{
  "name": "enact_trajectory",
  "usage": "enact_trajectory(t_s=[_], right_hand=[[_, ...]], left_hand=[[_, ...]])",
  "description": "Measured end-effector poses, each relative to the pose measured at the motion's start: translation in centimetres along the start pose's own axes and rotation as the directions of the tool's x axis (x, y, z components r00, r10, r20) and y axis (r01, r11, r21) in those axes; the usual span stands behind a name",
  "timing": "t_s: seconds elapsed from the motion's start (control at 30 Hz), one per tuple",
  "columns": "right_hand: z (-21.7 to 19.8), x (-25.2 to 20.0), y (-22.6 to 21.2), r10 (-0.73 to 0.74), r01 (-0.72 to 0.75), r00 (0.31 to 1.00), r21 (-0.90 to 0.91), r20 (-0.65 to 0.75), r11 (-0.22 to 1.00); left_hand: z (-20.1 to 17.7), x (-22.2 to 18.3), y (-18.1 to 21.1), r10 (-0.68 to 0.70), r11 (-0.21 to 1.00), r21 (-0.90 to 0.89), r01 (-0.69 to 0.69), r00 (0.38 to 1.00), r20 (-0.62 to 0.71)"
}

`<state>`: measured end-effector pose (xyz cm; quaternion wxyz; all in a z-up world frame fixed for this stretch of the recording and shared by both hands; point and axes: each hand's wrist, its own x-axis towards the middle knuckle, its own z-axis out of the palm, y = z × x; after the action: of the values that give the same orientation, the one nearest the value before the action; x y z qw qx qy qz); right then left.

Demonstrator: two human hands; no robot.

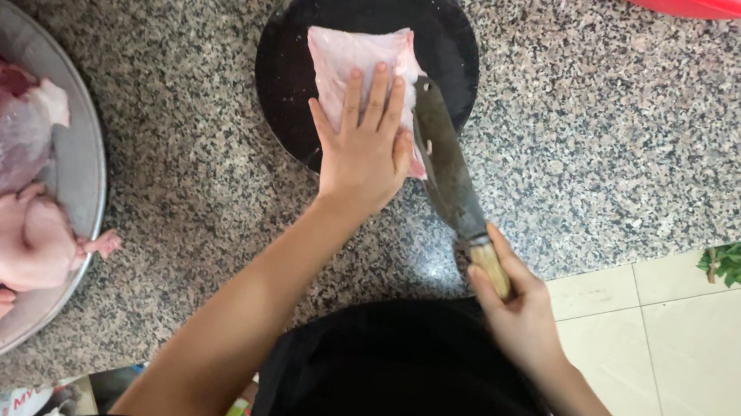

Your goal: The person slices pieces of pork skin and fat on a cutting board using a large knife.

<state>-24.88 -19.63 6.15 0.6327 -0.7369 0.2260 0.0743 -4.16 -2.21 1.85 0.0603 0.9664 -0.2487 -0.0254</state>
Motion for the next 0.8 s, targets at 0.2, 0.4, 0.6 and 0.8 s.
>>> enact_trajectory(t_s=[0.2, 0.4, 0.6, 0.8], right_hand=[[2.6, 1.9, -2.3, 0.19, -0.19, 0.982, 0.012, -0.024, 0.982], [4.3, 5.7, -3.2, 0.026, -0.025, 0.999, 0.053, -0.022, 0.998], [4.2, 11.3, -3.5, -0.321, 0.305, 0.947, -0.225, -0.036, 0.926], [4.1, 11.1, -4.2, -0.599, 0.573, 0.801, -0.32, 0.022, 0.755]], left_hand=[[0.0, 0.1, -1.7, 0.044, 0.994, -0.104, -0.044, 0.999, -0.003], [0.1, 2.6, -2.9, -0.002, 0.998, -0.059, 0.004, 1.0, 0.021], [0.1, 3.8, -3.2, -0.057, 0.993, -0.103, 0.061, 0.997, 0.049], [0.5, 3.0, -4.1, -0.078, 0.98, -0.184, 0.075, 0.997, -0.011]])
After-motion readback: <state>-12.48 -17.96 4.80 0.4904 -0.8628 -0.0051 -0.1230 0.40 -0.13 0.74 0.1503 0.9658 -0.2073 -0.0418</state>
